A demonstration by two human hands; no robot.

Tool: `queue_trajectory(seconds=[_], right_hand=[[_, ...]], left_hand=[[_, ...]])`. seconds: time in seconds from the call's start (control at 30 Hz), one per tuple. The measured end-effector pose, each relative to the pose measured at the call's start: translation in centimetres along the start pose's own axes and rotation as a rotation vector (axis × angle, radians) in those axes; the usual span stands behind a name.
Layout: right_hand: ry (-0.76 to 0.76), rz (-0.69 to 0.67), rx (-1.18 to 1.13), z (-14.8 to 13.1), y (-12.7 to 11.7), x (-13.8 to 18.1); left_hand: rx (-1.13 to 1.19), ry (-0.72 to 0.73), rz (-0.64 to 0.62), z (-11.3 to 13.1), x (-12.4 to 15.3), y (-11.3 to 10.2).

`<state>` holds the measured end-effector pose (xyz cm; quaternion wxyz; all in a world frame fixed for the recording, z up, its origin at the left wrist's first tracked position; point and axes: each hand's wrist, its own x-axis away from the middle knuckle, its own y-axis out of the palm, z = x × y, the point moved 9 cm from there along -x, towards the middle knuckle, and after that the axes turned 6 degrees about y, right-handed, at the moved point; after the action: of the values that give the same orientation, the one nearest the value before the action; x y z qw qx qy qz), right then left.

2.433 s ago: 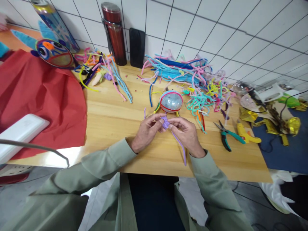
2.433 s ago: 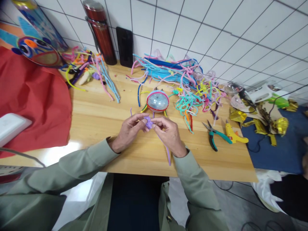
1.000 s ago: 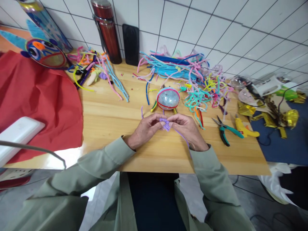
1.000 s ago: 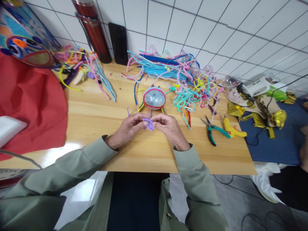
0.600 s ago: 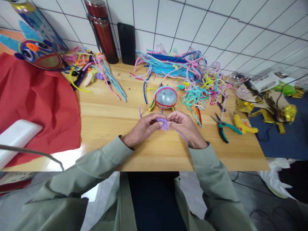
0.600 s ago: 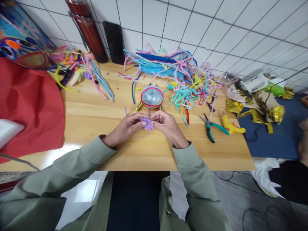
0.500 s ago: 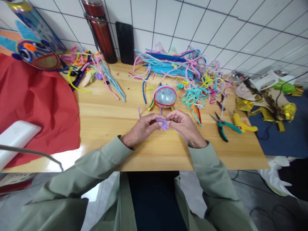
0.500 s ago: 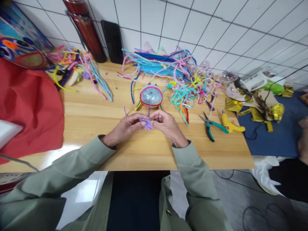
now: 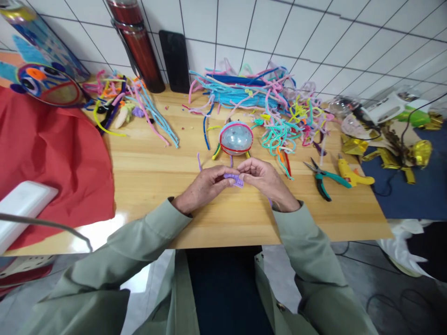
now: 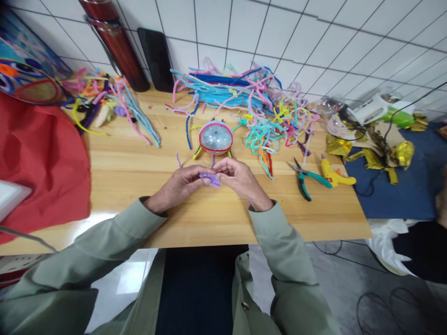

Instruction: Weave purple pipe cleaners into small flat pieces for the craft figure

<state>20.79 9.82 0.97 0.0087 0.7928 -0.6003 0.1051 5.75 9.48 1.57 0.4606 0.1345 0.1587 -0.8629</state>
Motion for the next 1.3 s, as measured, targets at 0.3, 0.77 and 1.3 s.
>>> queue_trajectory(seconds=[0.3,0.77,1.3], right_hand=[[-0.084,0.131,0.178,-1.7,-1.8,0.8],[-0.334,0.268,0.451,-4.6,-1.6,2.1],[-0.344,0.237,0.534,-3.9,-1.0,1.9]], left_hand=[[-0.281,0.206,0.173,2.4,0.5,-1.2],[-0.390,0.349,0.194,4.0,0.9,-0.8],[-0.365,0.286,0.184,3.1,1.0,-0.7]])
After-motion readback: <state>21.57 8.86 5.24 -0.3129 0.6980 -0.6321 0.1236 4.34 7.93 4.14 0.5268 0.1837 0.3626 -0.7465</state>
